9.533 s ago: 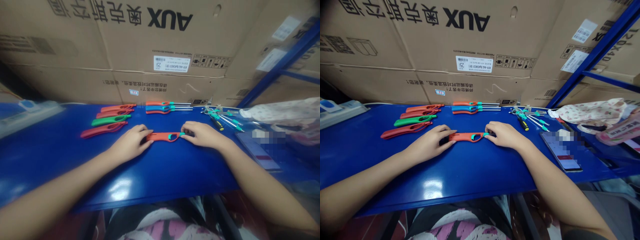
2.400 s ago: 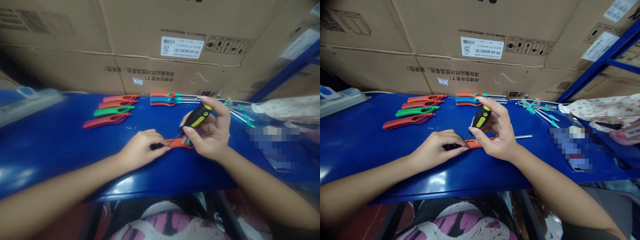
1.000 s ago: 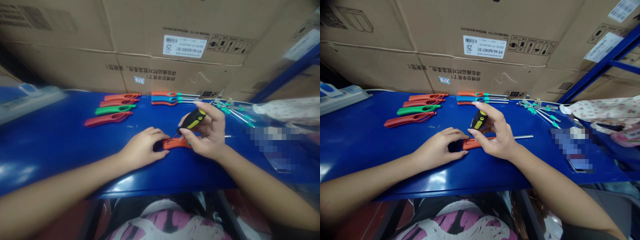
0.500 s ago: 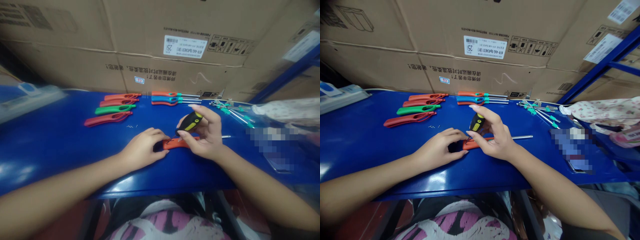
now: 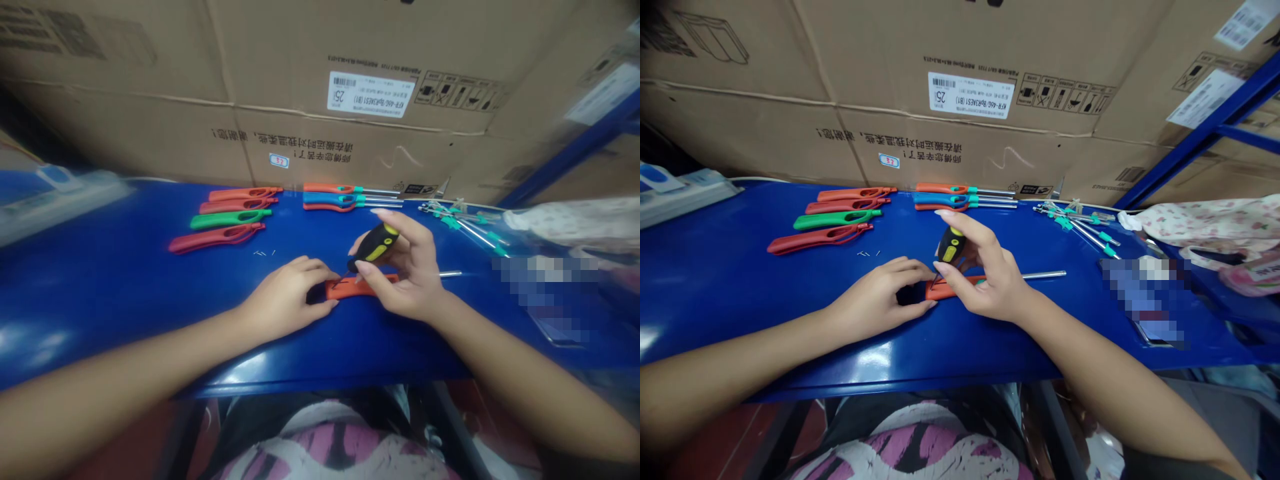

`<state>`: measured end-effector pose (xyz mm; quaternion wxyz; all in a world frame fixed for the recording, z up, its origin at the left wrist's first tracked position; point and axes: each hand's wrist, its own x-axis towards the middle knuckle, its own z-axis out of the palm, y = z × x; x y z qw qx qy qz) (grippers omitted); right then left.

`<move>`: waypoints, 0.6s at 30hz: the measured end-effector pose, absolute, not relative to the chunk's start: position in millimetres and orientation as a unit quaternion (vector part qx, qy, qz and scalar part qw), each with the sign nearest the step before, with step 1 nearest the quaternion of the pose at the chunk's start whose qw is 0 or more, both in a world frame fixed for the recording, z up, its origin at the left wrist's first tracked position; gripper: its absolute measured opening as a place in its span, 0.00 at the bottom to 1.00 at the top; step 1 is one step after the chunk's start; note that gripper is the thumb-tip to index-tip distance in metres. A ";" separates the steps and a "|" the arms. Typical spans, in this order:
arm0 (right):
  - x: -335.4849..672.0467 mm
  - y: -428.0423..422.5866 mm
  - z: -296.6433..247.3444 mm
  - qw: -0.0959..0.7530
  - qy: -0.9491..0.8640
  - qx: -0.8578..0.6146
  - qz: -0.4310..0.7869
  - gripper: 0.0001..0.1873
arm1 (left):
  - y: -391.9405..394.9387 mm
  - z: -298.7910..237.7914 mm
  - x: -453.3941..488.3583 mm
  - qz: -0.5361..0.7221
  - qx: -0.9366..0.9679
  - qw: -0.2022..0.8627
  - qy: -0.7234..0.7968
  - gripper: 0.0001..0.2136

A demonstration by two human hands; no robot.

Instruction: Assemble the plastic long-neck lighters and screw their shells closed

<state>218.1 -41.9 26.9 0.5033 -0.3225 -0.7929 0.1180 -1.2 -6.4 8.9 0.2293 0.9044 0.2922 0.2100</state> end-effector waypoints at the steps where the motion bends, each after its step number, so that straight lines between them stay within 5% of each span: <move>1: 218.1 -42.7 29.1 0.492 -0.796 -0.329 0.128 0.35 | -6.1 8.5 -0.9 0.211 0.905 0.229 0.291 0.14; 6: 216.1 -44.3 41.1 0.461 -0.797 -0.358 0.156 0.33 | -5.0 7.6 0.2 0.217 0.902 0.239 0.285 0.13; 12: 210.9 -39.6 58.8 0.401 -0.826 -0.396 0.025 0.30 | -4.2 7.3 0.2 0.220 0.899 0.242 0.290 0.12; 18: 212.5 -32.3 85.0 0.354 -0.846 -0.385 0.102 0.24 | -3.5 4.9 -0.1 0.216 0.900 0.254 0.279 0.13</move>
